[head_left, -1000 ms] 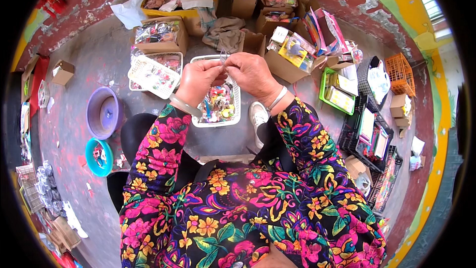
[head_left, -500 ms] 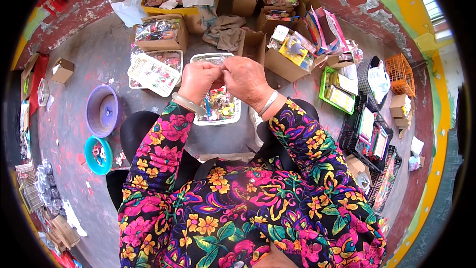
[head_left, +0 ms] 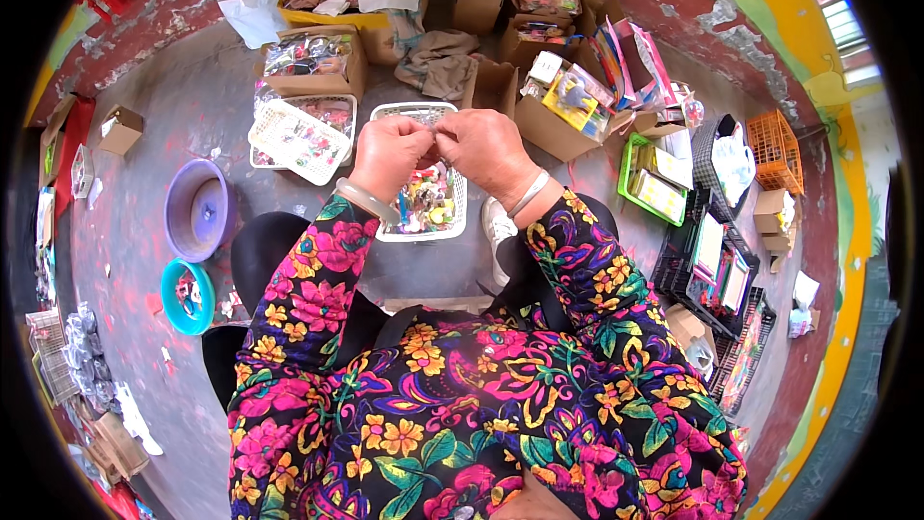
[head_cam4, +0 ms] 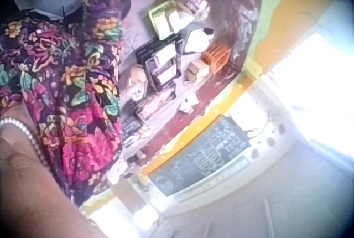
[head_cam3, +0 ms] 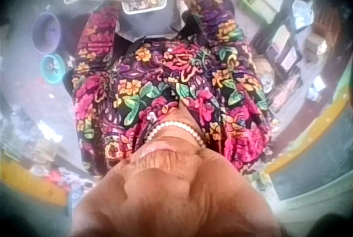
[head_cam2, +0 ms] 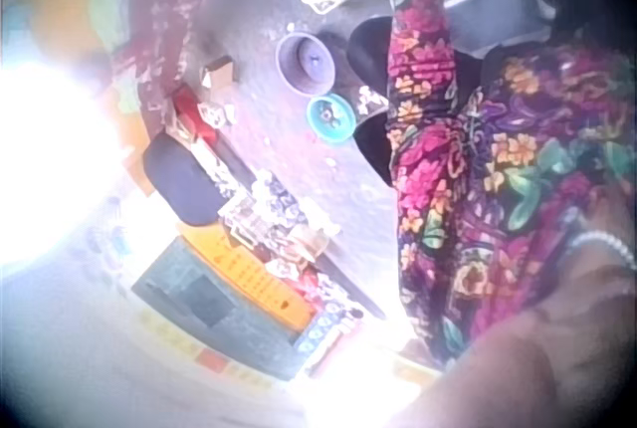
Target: The person sits on the floor and repeatedly picks small colorful items from a white basket, places them into small clear plastic bags, and seals the bags. The person then places the sealed bags into a cardboard box.
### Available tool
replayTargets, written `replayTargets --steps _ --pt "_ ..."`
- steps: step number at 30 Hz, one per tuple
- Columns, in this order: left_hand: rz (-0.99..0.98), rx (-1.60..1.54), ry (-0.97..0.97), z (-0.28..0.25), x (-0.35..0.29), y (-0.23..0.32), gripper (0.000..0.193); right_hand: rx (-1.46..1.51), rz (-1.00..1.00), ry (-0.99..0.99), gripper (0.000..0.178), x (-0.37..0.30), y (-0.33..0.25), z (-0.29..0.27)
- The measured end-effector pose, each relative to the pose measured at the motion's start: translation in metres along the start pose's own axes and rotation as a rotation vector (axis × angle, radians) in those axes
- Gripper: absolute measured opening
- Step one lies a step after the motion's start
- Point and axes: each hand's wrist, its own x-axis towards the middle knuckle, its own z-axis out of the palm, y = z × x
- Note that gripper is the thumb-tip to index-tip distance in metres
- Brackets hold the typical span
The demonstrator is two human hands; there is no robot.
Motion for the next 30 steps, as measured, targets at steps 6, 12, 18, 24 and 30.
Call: replayTargets --steps 6,12,18,24,30 --pt "-0.009 0.004 -0.008 0.006 -0.003 0.006 0.011 -0.114 0.084 0.159 0.012 0.000 -0.010 -0.003" --pt "-0.005 0.027 -0.046 -0.001 0.006 0.000 0.011 -0.199 -0.022 0.200 0.013 0.001 -0.004 0.004" --pt "-0.048 0.193 -0.016 -0.002 0.007 0.008 0.017 -0.100 0.076 0.090 0.016 0.002 -0.003 0.008" --pt "0.195 0.426 -0.069 -0.011 0.015 0.004 0.017 0.166 0.161 0.121 0.015 0.005 0.002 0.006" --pt "0.437 0.853 0.019 -0.006 0.010 0.015 0.016 0.140 0.106 0.142 0.015 0.003 0.002 0.009"
